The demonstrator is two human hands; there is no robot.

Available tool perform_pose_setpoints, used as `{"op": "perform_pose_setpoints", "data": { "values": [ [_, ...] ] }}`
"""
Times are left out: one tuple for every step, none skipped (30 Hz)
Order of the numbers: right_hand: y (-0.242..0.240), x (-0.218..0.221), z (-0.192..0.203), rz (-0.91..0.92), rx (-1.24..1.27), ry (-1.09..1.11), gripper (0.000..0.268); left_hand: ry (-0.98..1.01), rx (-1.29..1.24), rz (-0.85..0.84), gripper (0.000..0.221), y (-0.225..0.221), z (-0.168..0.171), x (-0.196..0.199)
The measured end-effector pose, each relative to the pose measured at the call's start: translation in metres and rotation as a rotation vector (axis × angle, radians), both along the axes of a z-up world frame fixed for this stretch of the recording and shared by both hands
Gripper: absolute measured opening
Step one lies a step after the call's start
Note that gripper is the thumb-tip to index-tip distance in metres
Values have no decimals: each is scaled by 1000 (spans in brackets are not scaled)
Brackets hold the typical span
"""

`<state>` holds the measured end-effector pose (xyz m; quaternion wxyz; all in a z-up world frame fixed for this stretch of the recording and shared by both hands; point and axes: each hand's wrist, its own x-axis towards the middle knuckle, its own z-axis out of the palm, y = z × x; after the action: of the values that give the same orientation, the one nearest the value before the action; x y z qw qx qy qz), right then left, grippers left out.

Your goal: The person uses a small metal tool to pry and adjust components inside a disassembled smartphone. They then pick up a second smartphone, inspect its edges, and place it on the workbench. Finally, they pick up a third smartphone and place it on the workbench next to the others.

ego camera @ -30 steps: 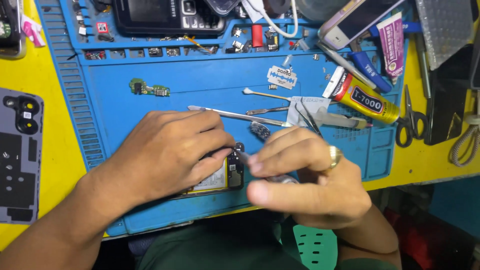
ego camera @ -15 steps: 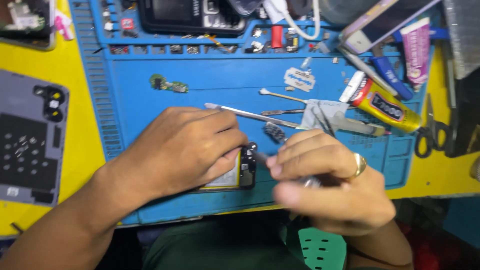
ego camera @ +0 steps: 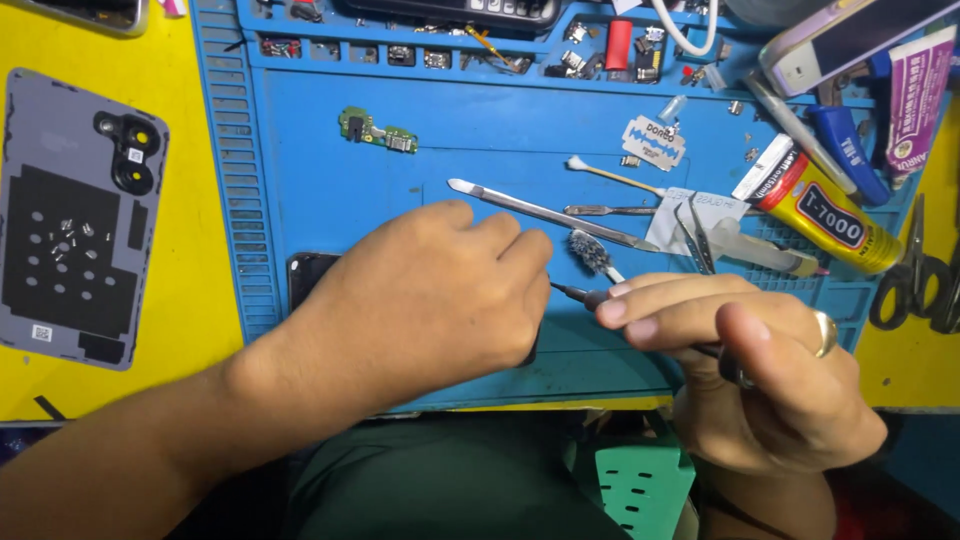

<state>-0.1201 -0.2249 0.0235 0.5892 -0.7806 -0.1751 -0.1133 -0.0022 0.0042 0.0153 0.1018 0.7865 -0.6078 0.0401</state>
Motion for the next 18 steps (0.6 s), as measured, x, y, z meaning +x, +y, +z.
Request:
{"op": "perform_pose_setpoints", "data": {
  "values": [
    [-9,0,-3,74,-51,-32,71,-55,19,-20,29,-1,2,-1],
    [-6,1,-2,71,-52,-34,71,-57,18,-23,29,-2,2,-3],
    [-4,2,-2,42,-67,-50,66,-78,-6,-24,28,-2,2,-4],
    [-1,2,-2,12,-81,-66,60,-99,-29,-26,27,-3,2,-5],
    [-1,4,-3,6,-81,-67,60,-100,-29,-31,27,-3,4,-5],
    [0,5,-3,9,-88,-81,60,-116,-24,-50,27,-3,5,-5],
    [1,6,-4,12,-96,-95,60,-131,-21,-68,26,-3,7,-4],
    [4,6,-4,7,-98,-95,60,-132,-23,-73,26,-3,7,-5],
    [7,6,-4,-28,-62,-86,52,-141,-24,-65,26,-4,7,-6],
    [10,6,-4,-64,-27,-76,43,-150,-26,-58,25,-4,7,-7],
    [12,11,-2,-72,-33,-80,43,-154,-33,-66,25,-4,8,-7],
    [12,16,0,-56,-115,-149,43,-135,-18,-75,23,-4,9,-6],
    [11,21,3,-51,-206,-222,45,-123,-10,-97,22,-6,9,-3],
    [13,25,14,-73,-220,-230,45,-134,-23,-118,22,-6,10,-1],
    [14,28,25,1,-237,-158,32,-102,32,-129,21,-8,11,2],
    [14,31,37,72,-251,-82,21,-72,87,-140,21,-10,11,4],
    [13,32,38,42,-264,-86,21,-83,76,-169,21,-11,10,5],
    [12,33,39,139,-236,-84,18,-54,120,-187,19,-12,8,6]
  ]
}}
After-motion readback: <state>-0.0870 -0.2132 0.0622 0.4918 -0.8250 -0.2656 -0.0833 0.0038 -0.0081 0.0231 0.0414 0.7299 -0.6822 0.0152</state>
